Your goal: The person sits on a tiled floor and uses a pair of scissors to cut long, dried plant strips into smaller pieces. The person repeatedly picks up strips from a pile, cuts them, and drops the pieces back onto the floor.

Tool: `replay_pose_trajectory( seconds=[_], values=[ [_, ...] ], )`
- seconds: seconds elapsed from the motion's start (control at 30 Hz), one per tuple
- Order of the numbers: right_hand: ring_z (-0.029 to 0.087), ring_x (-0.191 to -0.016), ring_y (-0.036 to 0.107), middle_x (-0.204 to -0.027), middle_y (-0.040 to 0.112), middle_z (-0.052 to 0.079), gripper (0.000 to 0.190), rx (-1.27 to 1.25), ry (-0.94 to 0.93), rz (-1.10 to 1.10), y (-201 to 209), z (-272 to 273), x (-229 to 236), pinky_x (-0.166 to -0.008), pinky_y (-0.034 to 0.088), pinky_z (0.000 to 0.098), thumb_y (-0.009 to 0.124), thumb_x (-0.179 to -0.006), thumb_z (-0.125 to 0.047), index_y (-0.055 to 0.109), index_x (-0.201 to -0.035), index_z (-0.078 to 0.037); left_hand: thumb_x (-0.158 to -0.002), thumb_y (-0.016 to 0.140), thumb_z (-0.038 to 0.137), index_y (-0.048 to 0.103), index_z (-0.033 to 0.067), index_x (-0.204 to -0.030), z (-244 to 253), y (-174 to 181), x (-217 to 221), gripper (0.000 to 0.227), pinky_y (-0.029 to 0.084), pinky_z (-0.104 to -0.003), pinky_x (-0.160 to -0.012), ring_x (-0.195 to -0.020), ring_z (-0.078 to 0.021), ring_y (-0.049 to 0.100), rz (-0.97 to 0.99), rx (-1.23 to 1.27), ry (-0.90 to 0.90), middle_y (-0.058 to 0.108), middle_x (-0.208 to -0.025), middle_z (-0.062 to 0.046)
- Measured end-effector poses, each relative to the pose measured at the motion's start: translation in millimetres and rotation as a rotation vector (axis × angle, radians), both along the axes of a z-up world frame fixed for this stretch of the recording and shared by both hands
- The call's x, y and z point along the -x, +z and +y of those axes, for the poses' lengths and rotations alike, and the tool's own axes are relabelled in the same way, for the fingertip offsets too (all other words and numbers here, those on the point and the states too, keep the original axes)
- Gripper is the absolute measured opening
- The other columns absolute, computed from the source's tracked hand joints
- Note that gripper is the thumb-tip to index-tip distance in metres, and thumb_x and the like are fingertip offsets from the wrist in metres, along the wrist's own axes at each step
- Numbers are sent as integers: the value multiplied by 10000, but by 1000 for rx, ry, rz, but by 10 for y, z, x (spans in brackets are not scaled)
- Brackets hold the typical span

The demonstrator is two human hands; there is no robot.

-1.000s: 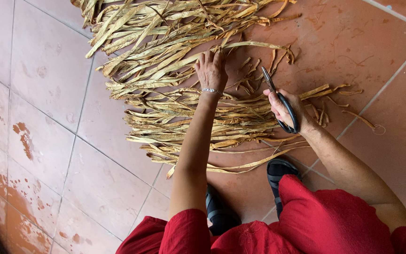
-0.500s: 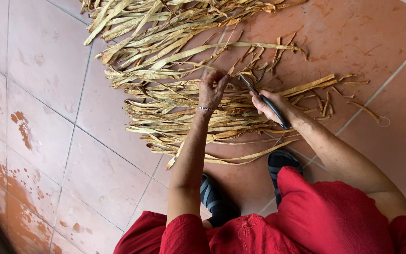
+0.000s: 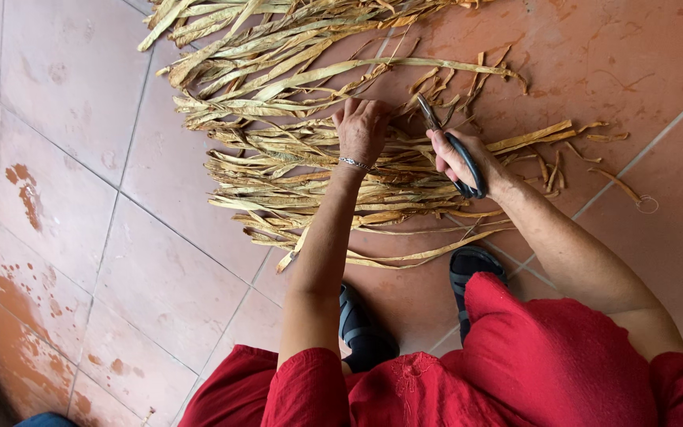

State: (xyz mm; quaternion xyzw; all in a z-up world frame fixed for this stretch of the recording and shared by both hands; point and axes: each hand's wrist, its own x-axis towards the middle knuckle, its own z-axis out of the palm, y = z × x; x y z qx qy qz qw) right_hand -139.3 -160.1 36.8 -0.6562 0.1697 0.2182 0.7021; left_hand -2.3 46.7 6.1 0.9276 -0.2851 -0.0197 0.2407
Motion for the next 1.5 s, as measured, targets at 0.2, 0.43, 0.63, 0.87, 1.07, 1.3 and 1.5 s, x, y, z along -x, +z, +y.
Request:
replay_pose_trajectory(
  seconds=[0.2,0.43,0.63,0.87,1.07,1.3,1.5],
  values=[
    [62,-550,474,-735,558,17,739,-96,-72,26,3,-18,-12,-492,403,229,431,-1033,-592,528,-1406,38,-844,743,262,726,179,-975,11,-90,32,156,348,-464,-995,-1067,-247,549,-187,-38,-95,680,-1012,5],
    [72,-602,501,-769,559,16,684,-67,-77,-126,4,-86,91,-520,448,238,452,-1047,-540,499,-1429,25,-941,708,201,700,179,-946,-39,-205,-36,24,364,-484,-1029,-999,-219,611,-91,17,58,707,-991,20],
    [117,-735,631,-788,626,31,585,170,112,-96,4,44,35,-658,552,303,471,-1032,-543,593,-1292,-33,-955,714,166,699,135,-1003,-33,-11,-28,59,439,-403,-899,-901,-190,686,120,313,108,733,-952,-4],
    [157,-695,624,-755,623,41,518,258,150,78,53,40,-184,-639,537,369,430,-1049,-560,638,-1021,-86,-953,742,182,726,99,-988,31,42,-5,92,494,-373,-847,-874,-209,697,170,351,64,740,-931,-34],
    [139,-687,610,-740,619,22,523,231,88,-144,80,80,-186,-646,521,337,416,-1069,-539,617,-1018,-59,-945,743,175,731,98,-976,38,28,13,84,523,-370,-866,-886,-208,703,220,365,55,744,-926,-32],
    [173,-634,581,-653,551,38,516,312,74,-170,51,131,-158,-621,502,365,424,-1093,-513,574,-925,-49,-934,750,169,724,129,-982,34,-43,-5,68,484,-383,-871,-893,-201,665,160,303,29,733,-931,1],
    [140,-549,565,-603,521,19,518,254,44,-88,7,157,-136,-527,494,339,446,-1070,-526,557,-872,-61,-942,738,163,724,153,-997,40,-75,8,57,451,-406,-914,-941,-207,666,141,283,20,725,-939,17]
  ],
)
